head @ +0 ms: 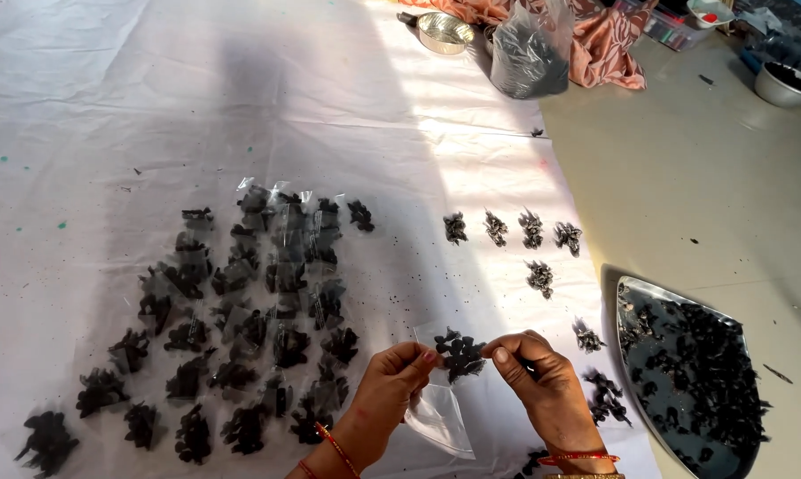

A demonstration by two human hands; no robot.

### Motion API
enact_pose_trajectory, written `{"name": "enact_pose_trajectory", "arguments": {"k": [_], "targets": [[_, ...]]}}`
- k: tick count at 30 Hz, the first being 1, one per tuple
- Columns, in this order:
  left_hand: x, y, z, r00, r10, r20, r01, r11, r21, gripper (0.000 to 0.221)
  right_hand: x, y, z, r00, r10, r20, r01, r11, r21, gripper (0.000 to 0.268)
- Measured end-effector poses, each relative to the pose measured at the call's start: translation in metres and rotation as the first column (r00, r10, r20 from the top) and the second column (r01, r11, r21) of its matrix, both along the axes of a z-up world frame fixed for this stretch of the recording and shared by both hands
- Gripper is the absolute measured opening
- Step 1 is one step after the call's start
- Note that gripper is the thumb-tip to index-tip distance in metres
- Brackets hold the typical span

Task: Packaging small black plastic items into individual transparent plastic pouches.

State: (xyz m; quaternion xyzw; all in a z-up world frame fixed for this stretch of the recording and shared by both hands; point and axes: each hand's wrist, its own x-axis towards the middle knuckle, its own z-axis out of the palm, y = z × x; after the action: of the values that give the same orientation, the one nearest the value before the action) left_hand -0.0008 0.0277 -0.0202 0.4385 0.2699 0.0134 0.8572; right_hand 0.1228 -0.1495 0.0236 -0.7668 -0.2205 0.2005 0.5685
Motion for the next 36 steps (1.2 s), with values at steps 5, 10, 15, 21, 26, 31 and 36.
{"name": "enact_pose_trajectory", "arguments": {"k": [5,10,15,21,26,31,36], "targets": [[0.001,0.001,-0.014,1.0,0.004,0.005,-0.004,1.0,0.017,0.025,0.01,-0.004,-0.017,0.997,0.07,0.04,-0.069,0.997,-0.016,0.018],[-0.003,0.003,-0.025,0.974,0.005,-0.229,0.129,0.816,0.564,0.028,0.027,-0.01,-0.063,0.996,0.084,-0.005,-0.081,0.936,-0.342,0.024],[-0.011,0.002,0.009,0.891,0.011,-0.454,0.355,0.608,0.71,0.027,0.026,-0.01,-0.074,0.998,0.067,-0.006,-0.059,0.818,-0.572,0.03],[-0.01,0.024,-0.004,0.911,0.088,-0.402,0.293,0.548,0.784,0.02,0.022,-0.006,-0.064,0.999,0.034,0.034,-0.002,0.735,-0.678,0.03],[-0.014,0.04,0.037,0.918,0.2,-0.343,0.16,0.604,0.781,0.018,0.015,0.001,-0.087,0.992,0.125,0.006,-0.083,0.694,-0.715,0.026],[-0.017,0.045,0.054,0.918,0.296,-0.263,0.046,0.579,0.814,0.02,-0.024,0.039,-0.047,0.947,0.32,0.017,-0.207,0.653,-0.728,0.035],[-0.016,0.045,0.053,0.918,0.306,-0.252,0.029,0.581,0.813,0.02,-0.014,0.034,-0.086,0.901,0.412,0.133,-0.169,0.616,-0.769,0.034]]}}
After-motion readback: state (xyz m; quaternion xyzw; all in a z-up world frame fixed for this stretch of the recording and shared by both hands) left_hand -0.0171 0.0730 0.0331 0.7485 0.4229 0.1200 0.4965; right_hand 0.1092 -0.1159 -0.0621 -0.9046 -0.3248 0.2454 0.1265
